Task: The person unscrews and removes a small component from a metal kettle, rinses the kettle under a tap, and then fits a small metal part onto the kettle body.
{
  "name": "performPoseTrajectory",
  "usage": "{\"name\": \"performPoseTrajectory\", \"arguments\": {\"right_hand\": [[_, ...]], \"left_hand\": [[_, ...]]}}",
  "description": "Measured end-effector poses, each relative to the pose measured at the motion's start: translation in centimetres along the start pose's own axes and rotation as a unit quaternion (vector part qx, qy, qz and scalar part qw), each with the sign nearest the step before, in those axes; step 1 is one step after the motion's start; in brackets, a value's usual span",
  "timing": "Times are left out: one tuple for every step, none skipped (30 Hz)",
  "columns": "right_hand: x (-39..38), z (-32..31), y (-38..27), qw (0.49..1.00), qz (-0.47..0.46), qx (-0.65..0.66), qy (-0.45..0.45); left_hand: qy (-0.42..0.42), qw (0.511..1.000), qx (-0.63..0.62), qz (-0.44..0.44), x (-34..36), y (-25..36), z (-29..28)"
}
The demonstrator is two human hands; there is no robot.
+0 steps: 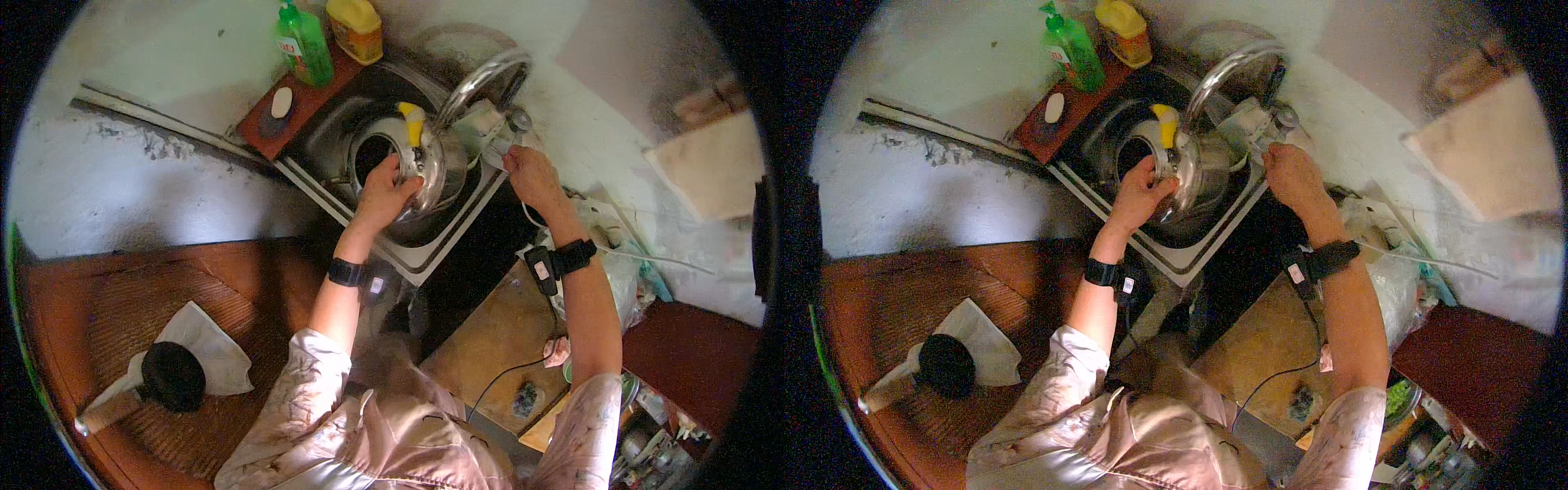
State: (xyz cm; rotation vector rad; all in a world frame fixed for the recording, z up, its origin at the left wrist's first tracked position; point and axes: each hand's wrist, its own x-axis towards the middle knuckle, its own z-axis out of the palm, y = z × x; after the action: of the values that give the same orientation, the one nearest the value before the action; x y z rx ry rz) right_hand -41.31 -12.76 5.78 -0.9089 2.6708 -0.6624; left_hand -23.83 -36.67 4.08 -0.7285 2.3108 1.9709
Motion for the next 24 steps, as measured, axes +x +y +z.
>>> {"name": "performPoseTrajectory", "arguments": {"right_hand": [[0.5,0.3,-0.2,1.000,0.010,-0.009,-0.006],[1.3,0.4,-0.5,1.000,0.016,-0.018,-0.009],[2.1,0.5,-0.9,1.000,0.014,-0.021,-0.016],[2.9,0.5,-1.6,1.000,0.009,-0.012,-0.024],[3.7,0.6,-1.9,1.000,0.004,-0.002,-0.030],[4.4,1.0,-2.0,0.999,0.004,-0.005,-0.034],[5.2,1.4,-1.8,1.000,-0.004,0.019,-0.022],[5.4,1.7,-2.0,0.999,-0.013,0.044,-0.013],[5.1,2.0,-2.1,0.999,-0.012,0.043,-0.018],[4.5,2.1,-2.2,0.998,-0.017,0.064,0.004],[4.0,2.0,-2.5,0.996,-0.026,0.083,0.027],[3.3,1.8,-3.7,0.996,-0.029,0.081,0.023],[2.0,1.5,-5.4,0.993,0.009,0.120,-0.012],[0.9,1.2,-7.0,0.985,0.049,0.158,-0.045],[-0.2,1.4,-8.3,0.985,0.054,0.156,-0.045],[-1.2,1.6,-9.6,0.993,0.022,0.113,-0.011],[-1.5,1.7,-10.6,0.997,-0.015,0.070,0.023],[-1.4,2.1,-11.0,0.999,0.015,0.032,0.006],[-1.2,2.2,-11.5,0.999,0.014,0.031,0.005],[-1.0,2.3,-11.7,1.000,0.010,0.013,0.002],[-0.8,2.5,-11.9,1.000,0.006,-0.006,0.000],[-0.6,2.8,-12.0,1.000,0.007,-0.007,0.000],[-0.3,3.3,-11.9,0.999,-0.002,-0.030,-0.018],[0.0,3.6,-11.9,0.998,-0.011,-0.053,-0.035]], "left_hand": [[0.021,0.998,0.027,0.044,0.1,-0.2,0.0],[0.045,0.993,0.053,0.092,0.4,-0.2,0.0],[0.047,0.994,0.049,0.086,0.7,-0.6,-0.1],[0.021,0.997,0.001,0.068,1.0,-1.1,-0.2],[-0.007,0.998,-0.046,0.052,1.4,-1.4,-0.3],[-0.002,0.997,-0.051,0.060,1.8,-1.9,-0.2],[-0.002,0.997,-0.055,0.057,1.9,-2.3,-0.2],[0.013,0.998,-0.017,0.061,1.5,-1.8,-0.3],[0.028,0.997,0.021,0.066,1.1,-1.5,-0.5],[0.019,0.996,0.017,0.084,1.4,-2.4,-0.5],[0.020,0.996,0.014,0.083,1.3,-2.5,-0.7],[-0.009,0.998,-0.006,0.060,1.1,-2.8,-0.9],[-0.038,0.998,-0.025,0.037,1.0,-3.0,-1.1],[-0.037,0.998,-0.028,0.036,0.9,-3.0,-1.1],[-0.041,0.998,-0.014,0.036,0.8,-2.9,-1.3],[-0.046,0.998,0.000,0.036,0.7,-3.0,-1.3],[-0.045,0.998,-0.002,0.036,0.8,-3.4,-1.3],[-0.024,0.998,-0.003,0.057,0.9,-4.2,-1.0],[-0.001,0.997,-0.004,0.077,1.0,-4.7,-0.8],[-0.003,0.997,-0.004,0.078,1.0,-4.5,-0.7],[-0.008,0.997,-0.043,0.064,1.1,-4.2,-0.5],[-0.013,0.995,-0.082,0.051,1.1,-3.8,-0.4],[-0.013,0.995,-0.083,0.051,1.2,-3.5,-0.5],[-0.027,0.997,-0.063,0.024,1.3,-3.1,-0.7]]}}
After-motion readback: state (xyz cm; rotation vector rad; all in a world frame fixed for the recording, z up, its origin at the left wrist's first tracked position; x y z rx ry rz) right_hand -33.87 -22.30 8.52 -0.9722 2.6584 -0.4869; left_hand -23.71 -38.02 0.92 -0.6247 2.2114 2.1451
